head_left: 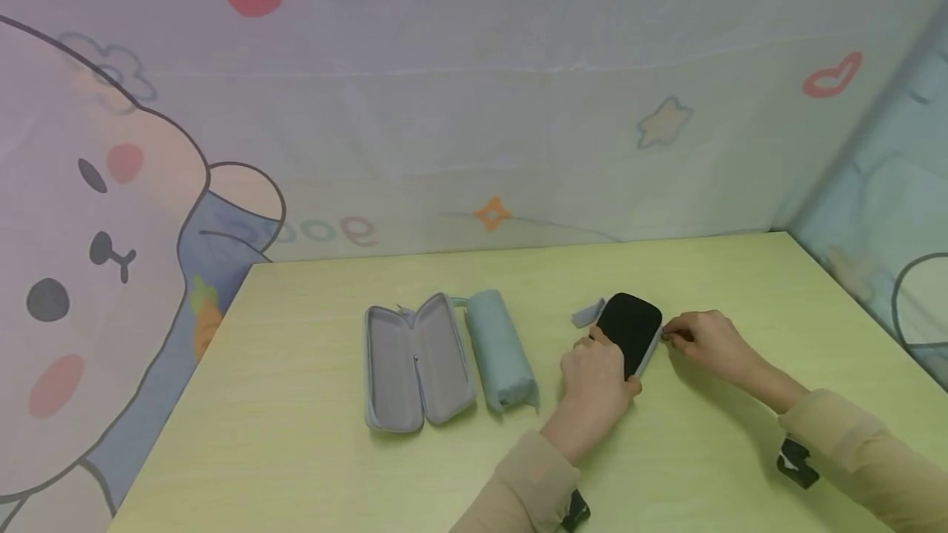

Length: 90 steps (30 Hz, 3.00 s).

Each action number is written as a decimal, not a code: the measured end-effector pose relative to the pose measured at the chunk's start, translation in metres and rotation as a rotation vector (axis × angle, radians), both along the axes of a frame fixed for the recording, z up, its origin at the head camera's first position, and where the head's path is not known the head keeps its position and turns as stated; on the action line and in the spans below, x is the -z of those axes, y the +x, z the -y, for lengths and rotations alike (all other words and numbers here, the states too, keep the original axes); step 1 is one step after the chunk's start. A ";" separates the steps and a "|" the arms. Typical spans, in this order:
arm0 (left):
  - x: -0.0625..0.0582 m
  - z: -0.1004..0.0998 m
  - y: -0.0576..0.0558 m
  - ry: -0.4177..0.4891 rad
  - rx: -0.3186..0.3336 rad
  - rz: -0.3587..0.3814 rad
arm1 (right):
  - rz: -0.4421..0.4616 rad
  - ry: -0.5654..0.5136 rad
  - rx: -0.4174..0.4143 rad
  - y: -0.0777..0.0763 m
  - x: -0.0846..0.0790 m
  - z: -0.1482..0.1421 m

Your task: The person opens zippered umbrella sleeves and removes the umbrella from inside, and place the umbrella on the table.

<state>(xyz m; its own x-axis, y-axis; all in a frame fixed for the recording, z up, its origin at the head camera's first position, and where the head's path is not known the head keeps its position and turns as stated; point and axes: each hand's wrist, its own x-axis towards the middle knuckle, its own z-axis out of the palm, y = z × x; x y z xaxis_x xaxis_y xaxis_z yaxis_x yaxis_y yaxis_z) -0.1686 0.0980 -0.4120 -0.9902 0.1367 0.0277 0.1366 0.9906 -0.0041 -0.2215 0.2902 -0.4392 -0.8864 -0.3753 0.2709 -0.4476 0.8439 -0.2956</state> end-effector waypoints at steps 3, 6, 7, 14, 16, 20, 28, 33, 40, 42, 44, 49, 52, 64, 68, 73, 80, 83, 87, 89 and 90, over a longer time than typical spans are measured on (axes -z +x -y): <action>0.000 -0.001 0.000 -0.009 -0.002 0.001 | 0.012 -0.007 0.006 0.001 0.000 0.000; 0.000 -0.002 0.000 -0.013 -0.003 0.005 | 0.013 -0.009 0.006 0.002 0.000 0.000; -0.001 -0.003 0.001 -0.013 -0.005 0.008 | 0.011 -0.010 0.005 0.002 -0.001 0.000; -0.003 -0.007 0.002 -0.034 -0.030 0.023 | -0.010 -0.013 -0.010 0.004 -0.001 0.001; -0.003 -0.008 0.003 -0.036 -0.034 0.014 | -0.010 -0.017 -0.009 0.004 -0.001 0.001; -0.002 -0.009 0.004 -0.036 -0.036 -0.011 | -0.011 -0.019 -0.010 0.004 0.000 0.001; 0.003 0.003 0.005 0.013 0.052 -0.011 | -0.003 -0.024 0.015 0.003 0.005 0.002; 0.003 0.026 0.004 0.100 0.238 0.069 | 0.010 -0.042 0.035 0.001 0.006 0.006; -0.001 0.048 -0.003 0.154 0.427 0.115 | 0.015 -0.081 0.052 0.001 0.005 0.010; -0.002 0.049 -0.005 0.152 0.447 0.126 | 0.013 -0.085 0.050 0.002 0.005 0.010; -0.002 0.050 -0.005 0.146 0.457 0.130 | 0.011 -0.085 0.049 0.002 0.006 0.010; -0.002 0.050 -0.006 0.131 0.466 0.135 | 0.012 -0.080 0.054 0.004 0.006 0.010; -0.001 0.050 -0.007 0.132 0.466 0.131 | 0.008 -0.078 0.057 0.004 0.005 0.010; -0.001 0.043 -0.006 0.084 0.446 0.110 | 0.003 -0.057 0.046 0.005 0.003 0.009; -0.001 0.041 -0.005 0.058 0.444 0.097 | -0.003 -0.049 0.038 0.006 0.003 0.009; -0.002 0.040 -0.005 0.048 0.441 0.088 | -0.007 -0.057 0.027 0.007 0.001 0.009; -0.002 0.039 -0.004 0.036 0.437 0.088 | 0.004 -0.052 0.020 0.007 0.002 0.010; -0.002 0.038 -0.004 0.038 0.429 0.093 | 0.003 -0.052 0.016 0.008 0.003 0.010; -0.001 0.038 -0.005 0.041 0.421 0.095 | 0.002 -0.055 0.016 0.009 0.003 0.011; -0.001 0.038 -0.005 0.038 0.416 0.097 | 0.002 -0.056 0.017 0.009 0.003 0.012; -0.001 0.039 -0.005 0.036 0.413 0.096 | 0.001 -0.058 0.017 0.009 0.002 0.012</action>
